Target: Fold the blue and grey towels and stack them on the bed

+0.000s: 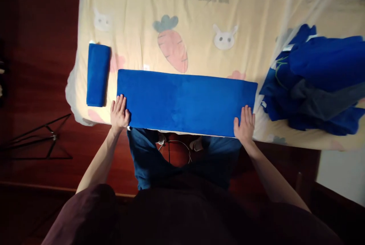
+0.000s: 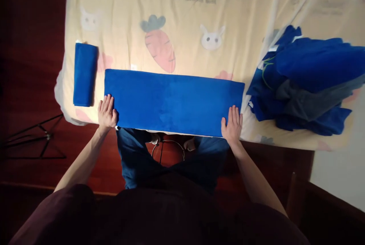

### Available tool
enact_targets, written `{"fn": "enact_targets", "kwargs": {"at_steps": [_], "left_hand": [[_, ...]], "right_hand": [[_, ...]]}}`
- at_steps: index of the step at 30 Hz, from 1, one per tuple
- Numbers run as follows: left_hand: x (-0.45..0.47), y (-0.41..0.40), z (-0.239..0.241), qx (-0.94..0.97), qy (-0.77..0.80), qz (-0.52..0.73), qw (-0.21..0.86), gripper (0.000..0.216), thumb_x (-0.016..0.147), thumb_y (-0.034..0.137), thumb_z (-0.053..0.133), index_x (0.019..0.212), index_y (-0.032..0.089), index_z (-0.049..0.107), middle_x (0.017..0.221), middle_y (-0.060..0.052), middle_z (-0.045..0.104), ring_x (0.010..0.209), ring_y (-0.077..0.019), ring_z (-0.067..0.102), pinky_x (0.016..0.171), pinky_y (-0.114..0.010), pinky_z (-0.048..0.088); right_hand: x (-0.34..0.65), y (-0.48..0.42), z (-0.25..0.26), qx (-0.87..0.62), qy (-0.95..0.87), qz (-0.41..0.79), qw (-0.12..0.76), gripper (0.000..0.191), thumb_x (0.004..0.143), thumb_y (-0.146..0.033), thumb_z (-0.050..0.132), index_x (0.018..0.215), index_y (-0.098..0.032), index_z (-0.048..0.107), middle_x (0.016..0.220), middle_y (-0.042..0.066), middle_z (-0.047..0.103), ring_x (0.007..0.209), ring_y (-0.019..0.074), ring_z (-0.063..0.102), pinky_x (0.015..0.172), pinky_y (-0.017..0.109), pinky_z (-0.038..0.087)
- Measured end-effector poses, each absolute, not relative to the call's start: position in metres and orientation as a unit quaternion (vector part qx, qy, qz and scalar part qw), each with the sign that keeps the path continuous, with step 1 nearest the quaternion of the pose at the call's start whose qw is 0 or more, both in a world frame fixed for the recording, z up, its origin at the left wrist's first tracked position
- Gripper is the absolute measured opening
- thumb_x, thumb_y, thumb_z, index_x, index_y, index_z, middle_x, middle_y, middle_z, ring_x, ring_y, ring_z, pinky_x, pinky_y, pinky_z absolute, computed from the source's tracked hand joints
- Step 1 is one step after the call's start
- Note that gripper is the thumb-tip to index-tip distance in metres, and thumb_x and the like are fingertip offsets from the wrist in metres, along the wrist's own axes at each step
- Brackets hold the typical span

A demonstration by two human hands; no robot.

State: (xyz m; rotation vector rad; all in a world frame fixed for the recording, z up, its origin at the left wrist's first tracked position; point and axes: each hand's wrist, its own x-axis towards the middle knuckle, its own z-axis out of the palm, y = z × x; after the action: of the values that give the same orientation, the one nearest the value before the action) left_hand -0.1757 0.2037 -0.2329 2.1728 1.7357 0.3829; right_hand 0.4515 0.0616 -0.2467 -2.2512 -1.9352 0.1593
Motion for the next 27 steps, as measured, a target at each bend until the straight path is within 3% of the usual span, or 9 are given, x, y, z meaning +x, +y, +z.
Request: {"fn": "enact_targets", "kwargs": {"at_steps": [6,11,15,17,18,20,21,23,27], "left_hand": [[-0.169,0.205,-0.228,0.743,0.635,0.121,0.171,0.075,0.094,0.039,0.041,0.162,0.008,0.037,0.171,-0.014,0.027,0.162,-0.032,0.01,0.131,-0.055,0.007],[-0.15,0.205,-0.198,0.722,0.653,0.128,0.187,0.072,0.095,0.034,0.042,0.161,0.007,0.035,0.173,-0.015,0.02,0.163,-0.0327,0.007,0.131,-0.056,0.002],[-0.113,0.143,-0.169,0.681,0.683,0.221,0.145,0.064,0.1,0.027,0.042,0.16,0.006,0.034,0.175,-0.016,0.013,0.163,-0.0326,0.0,0.132,-0.055,0.002],[-0.09,0.083,-0.168,0.651,0.683,0.277,0.183,0.057,0.101,0.028,0.042,0.157,0.014,0.041,0.172,-0.015,0.024,0.161,-0.0291,0.018,0.132,-0.048,0.016],[-0.079,0.051,-0.172,0.628,0.687,0.286,0.228,0.051,0.101,0.028,0.043,0.151,0.02,0.05,0.165,-0.014,0.039,0.155,-0.0284,0.032,0.129,-0.047,0.024],[-0.06,-0.007,-0.181,0.598,0.675,0.247,0.355,0.035,0.097,0.029,0.05,0.127,0.027,0.068,0.132,-0.014,0.068,0.136,-0.0313,0.055,0.124,-0.049,0.033],[-0.053,-0.029,-0.185,0.614,0.631,0.2,0.43,0.027,0.091,0.029,0.061,0.115,0.029,0.074,0.116,-0.013,0.074,0.126,-0.0334,0.061,0.123,-0.05,0.034],[-0.041,-0.053,-0.19,0.618,0.578,0.148,0.512,0.015,0.082,0.026,0.072,0.096,0.029,0.077,0.099,-0.011,0.077,0.113,-0.0339,0.067,0.123,-0.05,0.033],[-0.026,-0.04,-0.186,0.537,0.585,0.178,0.581,0.013,0.074,0.017,0.076,0.079,0.029,0.075,0.094,-0.008,0.077,0.11,-0.0304,0.069,0.118,-0.04,0.04]], "right_hand": [[0.447,0.067,-0.243,-0.767,-0.633,0.055,0.091,0.066,0.104,-0.036,0.032,0.164,-0.01,0.03,0.17,0.016,0.032,0.16,0.0277,0.023,0.13,0.057,0.021],[0.43,0.076,-0.227,-0.776,-0.617,0.062,0.111,0.063,0.103,-0.036,0.031,0.16,-0.008,0.036,0.167,0.019,0.036,0.158,0.0282,0.028,0.128,0.061,0.022],[0.395,0.038,-0.204,-0.765,-0.612,0.046,0.194,0.057,0.105,-0.036,0.03,0.155,-0.012,0.045,0.166,0.018,0.038,0.158,0.0284,0.029,0.13,0.059,0.02],[0.373,-0.008,-0.204,-0.748,-0.606,0.045,0.266,0.051,0.105,-0.037,0.034,0.148,-0.017,0.054,0.162,0.016,0.045,0.154,0.0273,0.038,0.128,0.053,0.029],[0.363,-0.034,-0.208,-0.747,-0.589,0.051,0.303,0.047,0.104,-0.037,0.036,0.14,-0.019,0.061,0.154,0.016,0.055,0.145,0.0284,0.05,0.122,0.052,0.039],[0.345,-0.082,-0.219,-0.744,-0.57,0.088,0.337,0.039,0.102,-0.036,0.039,0.118,-0.021,0.071,0.126,0.016,0.073,0.126,0.031,0.065,0.115,0.055,0.046],[0.339,-0.1,-0.224,-0.738,-0.573,0.109,0.34,0.035,0.1,-0.035,0.042,0.107,-0.022,0.074,0.114,0.014,0.077,0.12,0.0318,0.069,0.114,0.057,0.046],[0.334,-0.123,-0.232,-0.74,-0.561,0.132,0.347,0.033,0.098,-0.032,0.044,0.092,-0.023,0.074,0.101,0.011,0.079,0.116,0.0324,0.071,0.113,0.058,0.045],[0.338,-0.12,-0.237,-0.755,-0.536,0.134,0.354,0.03,0.093,-0.028,0.047,0.086,-0.023,0.076,0.1,0.012,0.079,0.112,0.032,0.07,0.104,0.053,0.05]]}}
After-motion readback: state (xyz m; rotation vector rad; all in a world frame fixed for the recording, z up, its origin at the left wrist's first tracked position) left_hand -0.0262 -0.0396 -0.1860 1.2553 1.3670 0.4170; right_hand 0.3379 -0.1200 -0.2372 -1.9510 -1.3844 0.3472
